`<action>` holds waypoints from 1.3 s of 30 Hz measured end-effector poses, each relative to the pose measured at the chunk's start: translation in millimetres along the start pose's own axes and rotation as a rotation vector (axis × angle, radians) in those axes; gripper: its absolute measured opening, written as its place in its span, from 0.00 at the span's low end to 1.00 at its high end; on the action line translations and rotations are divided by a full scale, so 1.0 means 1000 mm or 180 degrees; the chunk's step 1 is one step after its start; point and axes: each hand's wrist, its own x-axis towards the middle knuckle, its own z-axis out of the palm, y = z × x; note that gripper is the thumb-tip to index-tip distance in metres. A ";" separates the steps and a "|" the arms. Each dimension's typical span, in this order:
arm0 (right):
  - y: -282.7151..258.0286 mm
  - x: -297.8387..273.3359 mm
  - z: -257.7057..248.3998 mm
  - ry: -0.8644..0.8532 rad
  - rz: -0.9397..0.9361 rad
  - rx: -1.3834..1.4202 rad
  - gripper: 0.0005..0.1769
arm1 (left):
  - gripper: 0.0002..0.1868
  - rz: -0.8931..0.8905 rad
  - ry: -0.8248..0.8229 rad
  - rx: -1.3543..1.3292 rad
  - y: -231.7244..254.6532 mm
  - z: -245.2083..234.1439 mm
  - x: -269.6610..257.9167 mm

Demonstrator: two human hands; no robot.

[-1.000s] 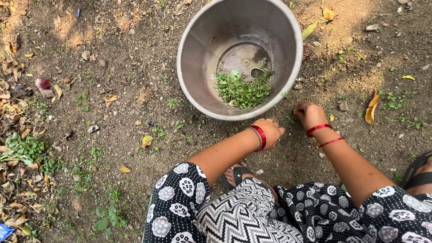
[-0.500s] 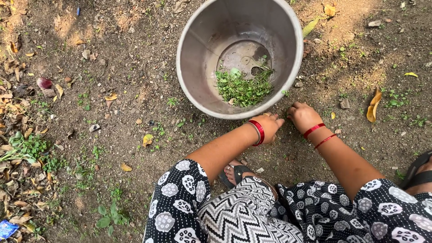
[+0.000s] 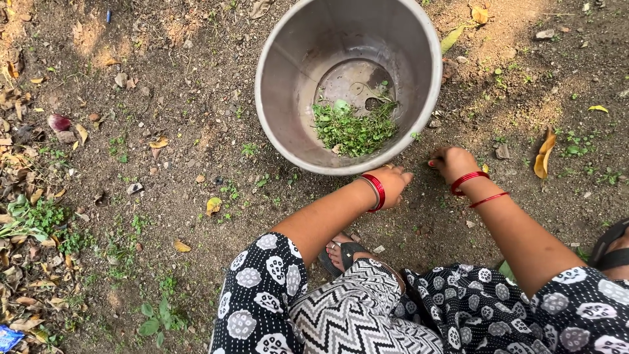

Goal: Plucking small weeds and green sprigs from the ground and placing them into a metal bowl.

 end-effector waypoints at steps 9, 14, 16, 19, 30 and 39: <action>-0.017 -0.028 -0.003 0.0395 -0.0635 -0.0435 0.17 | 0.35 0.0031 0.0087 0.0135 0.001 0.009 0.008; -0.024 -0.028 -0.004 0.0147 -0.0783 -0.0831 0.21 | 0.35 0.0000 -0.0001 0.0106 0.006 0.002 -0.001; -0.020 -0.020 0.002 0.0237 -0.1082 -0.1198 0.18 | 0.36 -0.0015 0.0033 0.0084 0.006 0.000 -0.001; -0.016 -0.010 0.016 0.0298 -0.1057 -0.1071 0.18 | 0.35 -0.0010 0.0035 0.0103 0.006 0.001 0.001; -0.036 -0.019 -0.059 0.0139 0.0149 0.2497 0.08 | 0.38 0.0040 0.0258 0.0095 0.003 0.003 -0.003; -0.177 -0.029 -0.143 0.1108 -0.1870 0.0772 0.19 | 0.39 0.0128 0.0645 -0.0007 0.005 0.010 0.001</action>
